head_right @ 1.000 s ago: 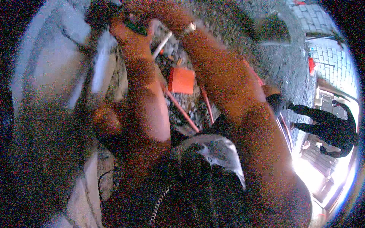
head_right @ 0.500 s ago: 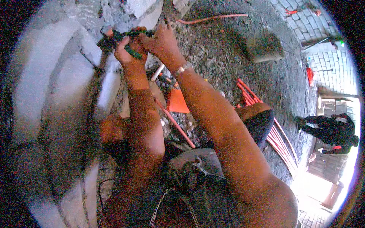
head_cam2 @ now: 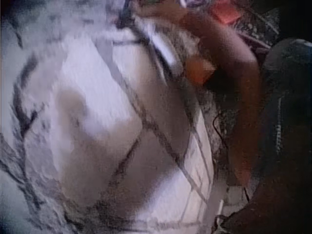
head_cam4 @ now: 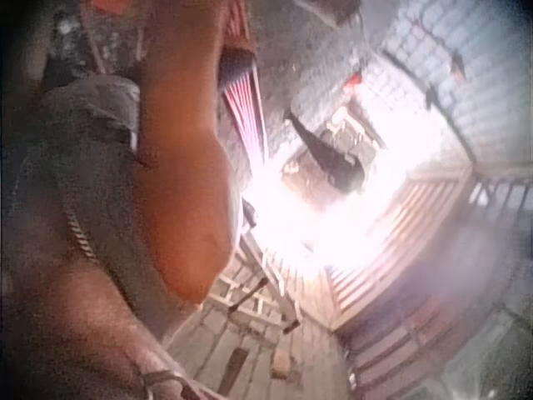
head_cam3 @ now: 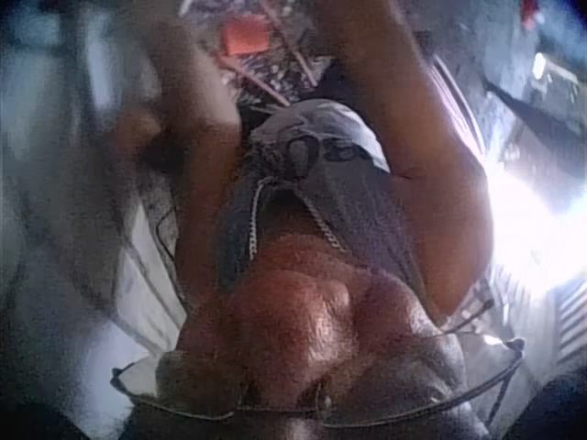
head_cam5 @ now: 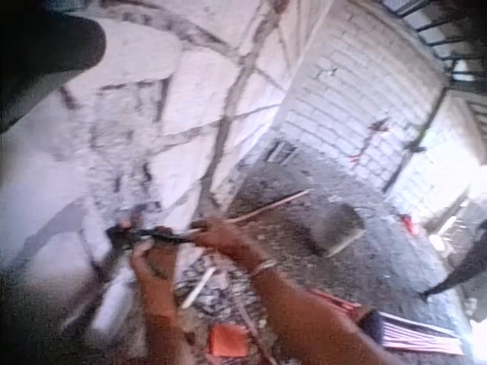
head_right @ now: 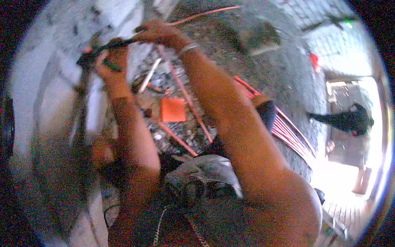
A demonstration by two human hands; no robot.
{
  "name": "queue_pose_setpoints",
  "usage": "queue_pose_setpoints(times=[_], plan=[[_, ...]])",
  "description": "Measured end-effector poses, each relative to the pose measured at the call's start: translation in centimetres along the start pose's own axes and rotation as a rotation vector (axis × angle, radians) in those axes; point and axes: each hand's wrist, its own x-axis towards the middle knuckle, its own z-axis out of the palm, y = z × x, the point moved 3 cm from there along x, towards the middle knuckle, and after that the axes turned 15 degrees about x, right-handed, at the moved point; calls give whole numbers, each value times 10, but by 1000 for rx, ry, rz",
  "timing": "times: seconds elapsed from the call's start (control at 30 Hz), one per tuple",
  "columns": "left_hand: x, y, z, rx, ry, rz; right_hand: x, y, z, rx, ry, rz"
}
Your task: Installing an orange electrical junction box into a wall conduit and preparing wires.
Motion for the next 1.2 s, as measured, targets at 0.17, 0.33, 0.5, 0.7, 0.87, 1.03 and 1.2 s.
queue_pose_setpoints(times=[0.17,0.33,0.5,0.7,0.87,1.03,1.2], plan=[[-2,0,-1,83,132,81,-11,7,9,709,175,494],[-4,3,12,154,45,86,-17,5,13,696,247,556],[-12,2,17,209,186,16,13,-15,17,284,-11,155],[-17,-2,30,90,197,31,63,-22,23,94,-275,601],[-19,-2,29,243,259,169,58,-37,45,-112,-270,524],[-22,-3,30,82,138,38,55,-44,48,-88,-184,588],[-13,-6,19,22,60,82,45,-52,47,-370,-101,219]])
